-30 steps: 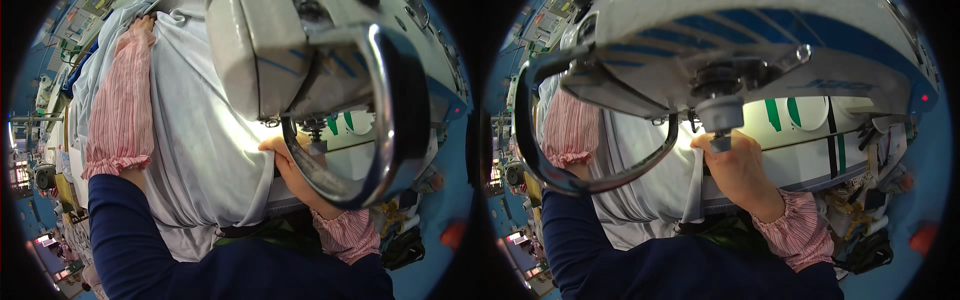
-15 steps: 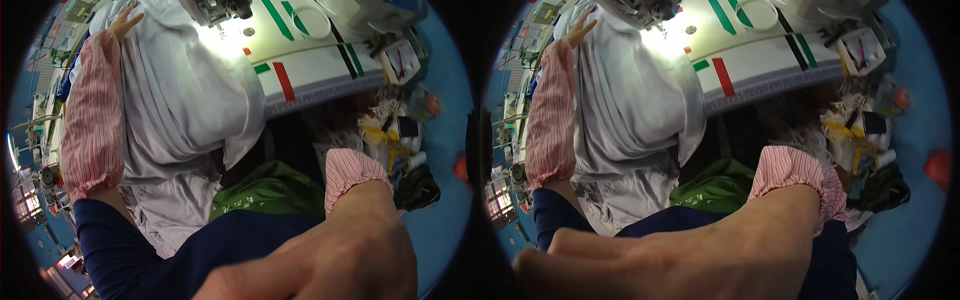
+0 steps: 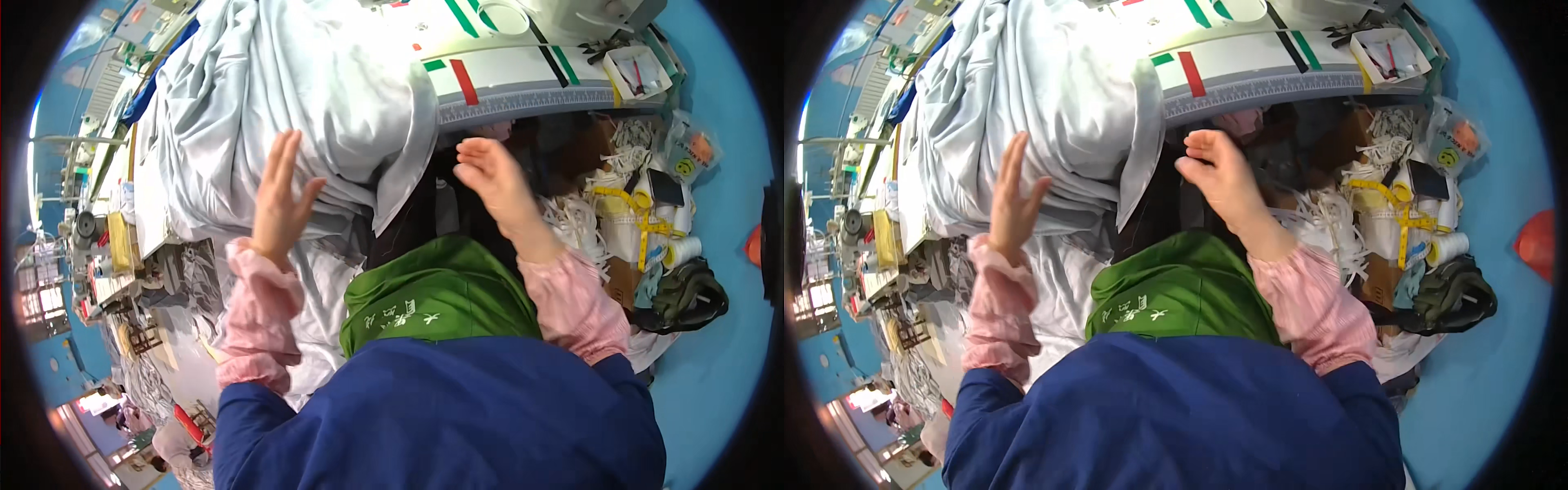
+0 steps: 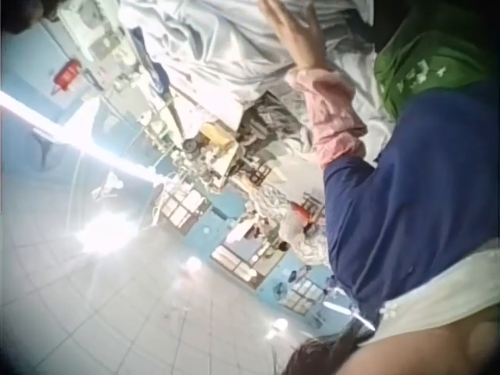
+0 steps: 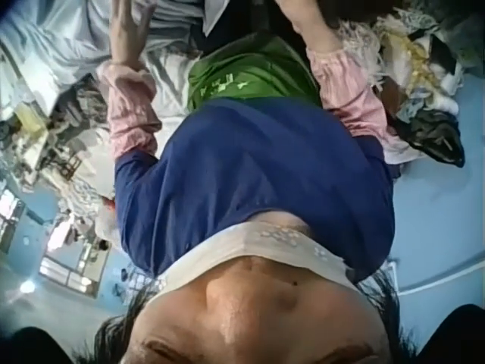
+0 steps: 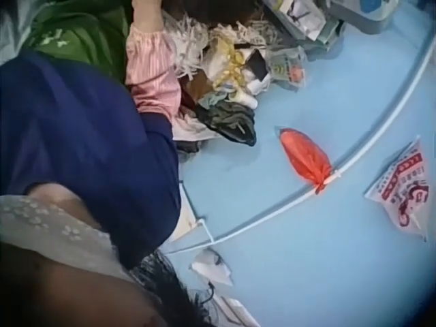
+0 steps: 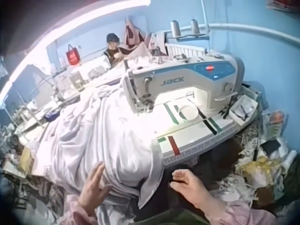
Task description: The person is sewing pieces of white fabric using an industrial sewing machine.
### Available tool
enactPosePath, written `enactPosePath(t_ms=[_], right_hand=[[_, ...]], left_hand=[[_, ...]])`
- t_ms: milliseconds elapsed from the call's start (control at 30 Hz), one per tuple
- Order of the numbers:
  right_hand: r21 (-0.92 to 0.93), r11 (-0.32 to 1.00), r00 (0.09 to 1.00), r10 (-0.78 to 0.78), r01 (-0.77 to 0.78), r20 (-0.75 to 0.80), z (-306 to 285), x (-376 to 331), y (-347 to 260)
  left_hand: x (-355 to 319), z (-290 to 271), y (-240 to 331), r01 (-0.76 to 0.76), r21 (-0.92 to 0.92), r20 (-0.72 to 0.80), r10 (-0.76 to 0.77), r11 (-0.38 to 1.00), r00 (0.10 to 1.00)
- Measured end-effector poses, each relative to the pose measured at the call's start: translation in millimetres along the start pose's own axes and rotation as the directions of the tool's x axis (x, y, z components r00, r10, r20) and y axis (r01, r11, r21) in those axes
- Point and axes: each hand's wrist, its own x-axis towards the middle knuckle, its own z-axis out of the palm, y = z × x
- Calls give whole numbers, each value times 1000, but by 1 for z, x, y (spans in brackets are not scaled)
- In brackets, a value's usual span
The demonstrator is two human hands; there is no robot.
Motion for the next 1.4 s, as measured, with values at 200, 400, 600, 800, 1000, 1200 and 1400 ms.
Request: enactPosePath(t_ms=[200, 400, 600, 800, 1000, 1200, 1400], right_hand=[[225, 974, 997, 3, -20, 75, 79, 34, 119], [107, 992, 832, 2, -74, 554, 49, -87, 59], [45, 996, 738, 26, -77, 674, -16, -165, 41], [-156, 983, 668, 181, -98, 722, -17, -168, 30], [-116, 910, 767, -261, 398, 586, -9, -176, 33], [-425, 791, 750, -65, 441, 658, -10, -176, 35], [-387, 773, 741, -157, 504, 652, -10, -176, 30]], left_hand=[[-15, 23, 57, 28, -92, -55, -33, 995, 998], [-2, 14, -74, 216, 137, 7, -219, 967, 976], [39, -53, -155, 379, 504, 133, -503, 776, 854], [9, -20, 74, -286, -15, 215, 282, 958, 935], [-51, -6, 178, -687, -329, 301, 762, 648, 574], [-38, -17, 180, -660, -315, 388, 727, 682, 567], [-24, -13, 170, -605, -428, 424, 741, 671, 521]])
